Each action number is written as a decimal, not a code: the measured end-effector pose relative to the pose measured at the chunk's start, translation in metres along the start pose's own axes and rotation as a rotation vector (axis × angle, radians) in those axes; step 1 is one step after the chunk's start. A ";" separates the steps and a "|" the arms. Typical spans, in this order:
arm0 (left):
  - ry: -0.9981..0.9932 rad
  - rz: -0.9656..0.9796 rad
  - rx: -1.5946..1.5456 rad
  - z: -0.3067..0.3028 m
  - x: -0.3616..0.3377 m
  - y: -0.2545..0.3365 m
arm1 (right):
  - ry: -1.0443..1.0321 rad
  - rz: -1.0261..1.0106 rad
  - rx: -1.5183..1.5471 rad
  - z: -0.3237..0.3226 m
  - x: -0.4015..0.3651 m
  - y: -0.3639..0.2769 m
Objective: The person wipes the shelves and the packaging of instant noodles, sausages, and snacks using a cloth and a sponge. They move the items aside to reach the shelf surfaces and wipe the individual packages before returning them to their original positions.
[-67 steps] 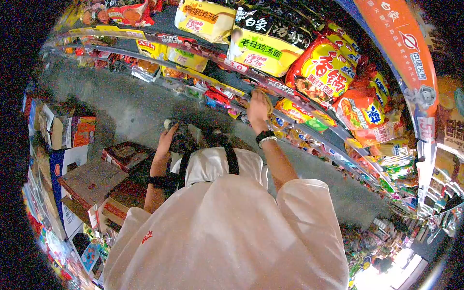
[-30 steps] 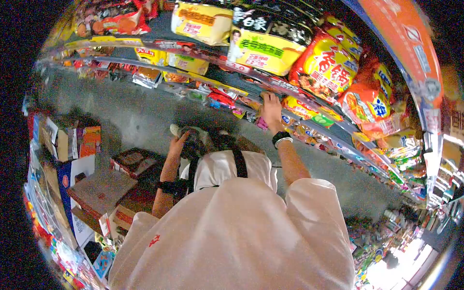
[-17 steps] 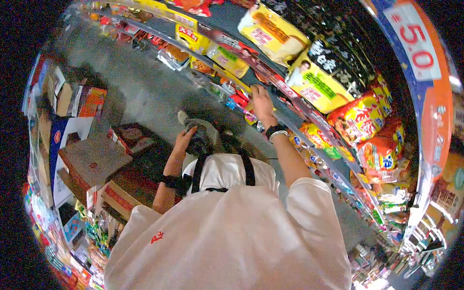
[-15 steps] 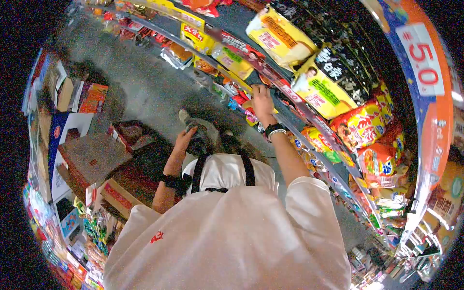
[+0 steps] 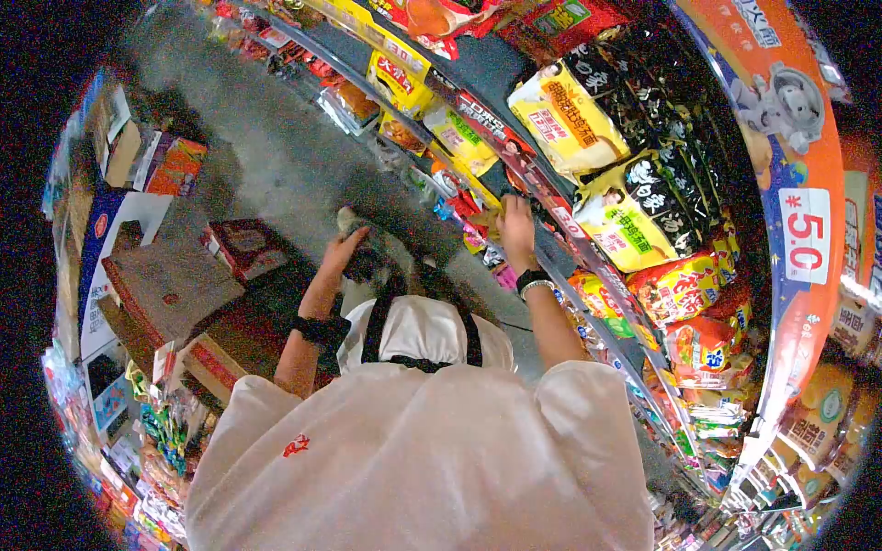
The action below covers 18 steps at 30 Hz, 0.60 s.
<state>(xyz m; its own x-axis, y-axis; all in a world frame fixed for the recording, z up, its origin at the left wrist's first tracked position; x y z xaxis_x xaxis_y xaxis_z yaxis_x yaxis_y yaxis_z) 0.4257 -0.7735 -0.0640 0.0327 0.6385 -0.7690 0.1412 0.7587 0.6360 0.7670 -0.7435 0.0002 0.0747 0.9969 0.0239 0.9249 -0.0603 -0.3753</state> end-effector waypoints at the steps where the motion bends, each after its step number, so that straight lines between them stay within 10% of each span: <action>1: 0.012 0.036 -0.001 -0.001 0.000 0.006 | 0.010 -0.009 -0.024 -0.001 -0.003 0.003; 18: -0.022 0.128 -0.114 0.037 -0.009 -0.026 | 0.146 0.068 0.051 -0.044 -0.096 0.058</action>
<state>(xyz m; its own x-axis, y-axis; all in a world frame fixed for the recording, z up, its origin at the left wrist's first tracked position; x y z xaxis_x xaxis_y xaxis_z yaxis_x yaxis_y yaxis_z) 0.4587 -0.8041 -0.0760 0.0650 0.7288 -0.6817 0.0214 0.6819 0.7311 0.8294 -0.8454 0.0167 0.1933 0.9726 0.1294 0.8960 -0.1212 -0.4272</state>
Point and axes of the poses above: each hand's wrist, its own x-axis towards the middle knuckle, its own z-axis out of the palm, y = z × x, the point moved 10 cm from there along x, towards the middle knuckle, and after that the axes turned 5 degrees about x, right-handed, at the moved point
